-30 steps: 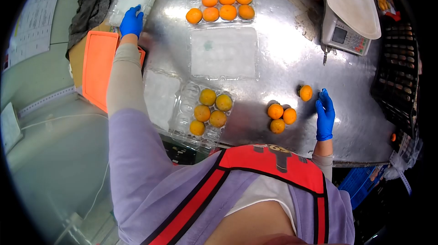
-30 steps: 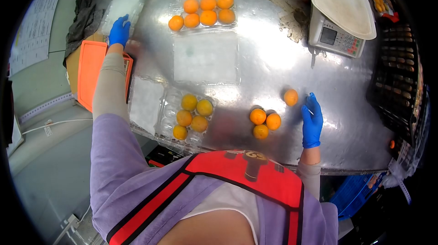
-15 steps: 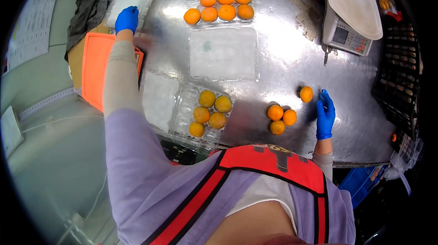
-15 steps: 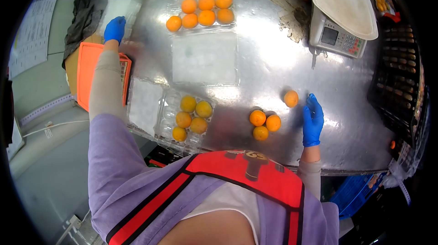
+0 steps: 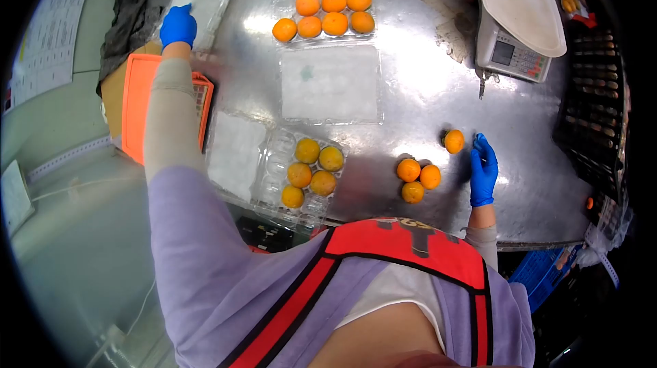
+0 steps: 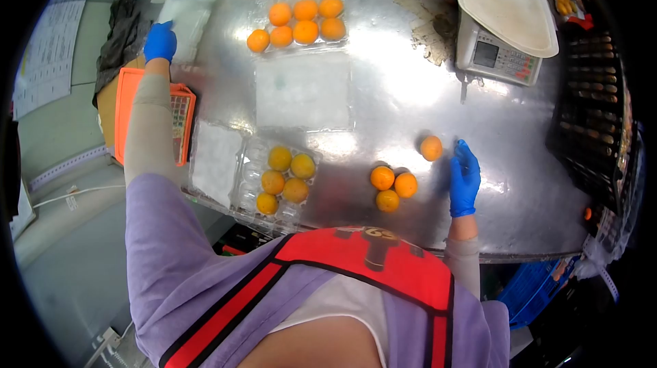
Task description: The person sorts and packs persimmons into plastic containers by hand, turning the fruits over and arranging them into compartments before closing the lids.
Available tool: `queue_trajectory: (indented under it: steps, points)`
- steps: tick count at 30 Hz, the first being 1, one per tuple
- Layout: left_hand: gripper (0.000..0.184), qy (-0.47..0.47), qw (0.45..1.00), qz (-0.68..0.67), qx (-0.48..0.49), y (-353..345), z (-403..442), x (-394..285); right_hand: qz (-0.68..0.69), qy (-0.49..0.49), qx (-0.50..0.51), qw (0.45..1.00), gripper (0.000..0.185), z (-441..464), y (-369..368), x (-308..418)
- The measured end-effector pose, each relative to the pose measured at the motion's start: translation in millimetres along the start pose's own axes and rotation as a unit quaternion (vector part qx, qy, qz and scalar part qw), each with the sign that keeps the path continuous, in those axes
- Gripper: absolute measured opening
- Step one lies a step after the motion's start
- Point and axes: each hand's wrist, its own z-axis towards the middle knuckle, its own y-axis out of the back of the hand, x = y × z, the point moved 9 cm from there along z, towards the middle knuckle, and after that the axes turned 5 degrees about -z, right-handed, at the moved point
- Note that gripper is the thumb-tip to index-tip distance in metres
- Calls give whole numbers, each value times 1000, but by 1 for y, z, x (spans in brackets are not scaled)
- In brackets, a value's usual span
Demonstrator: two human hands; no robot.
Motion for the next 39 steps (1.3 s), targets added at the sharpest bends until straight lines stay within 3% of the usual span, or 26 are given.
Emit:
queue_trajectory:
  steps: [6,9,11,15,17,18,19,21,22,23,26,28,31,33,35,36,39]
  points:
    - [31,-23,993,-4,-116,73,-8,-4,-7,12,-15,1000,39,5,0,-11]
    - [30,-98,980,-8,-171,127,-33,-27,-15,44,-9,999,40,8,1,-16]
    - [32,-235,939,-78,-240,177,-70,-65,6,39,15,999,39,10,1,-16]
    - [38,-329,905,-135,-233,266,-168,-165,65,41,18,997,37,2,15,14]
    - [41,-373,898,-124,-201,281,-207,-204,169,-48,59,983,38,-7,23,29]
    - [43,-391,889,-139,-195,295,-232,-230,206,-76,103,970,48,-9,25,32]
    - [44,-409,880,-152,-188,307,-256,-257,209,-69,98,971,48,-11,37,39]
    - [59,-469,857,-130,-167,308,-294,-302,423,-65,199,882,62,-23,49,62]
    - [59,-501,849,-131,-108,300,-310,-324,483,-82,208,847,70,-27,62,61]
    - [60,-531,836,-130,-49,291,-325,-345,506,-34,248,825,73,-31,80,63]
    - [60,-601,771,-196,-80,282,-371,-400,518,-23,169,838,68,-50,135,47]
    - [58,-616,751,-225,-72,274,-390,-433,363,-73,0,929,62,-63,184,7]
    - [55,-652,729,-205,-23,241,-409,-488,301,-32,-127,945,62,-99,246,-38]
    - [53,-677,707,-203,-28,218,-422,-524,328,-31,-203,922,63,-129,273,-60]
    - [54,-707,671,-214,-63,194,-436,-556,239,-31,-294,925,69,-159,297,-92]
    - [53,-703,685,-191,2,174,-442,-576,233,-42,-319,917,75,-168,304,-113]
    - [51,-698,681,-215,-51,151,-459,-620,209,3,-388,898,76,-192,317,-142]
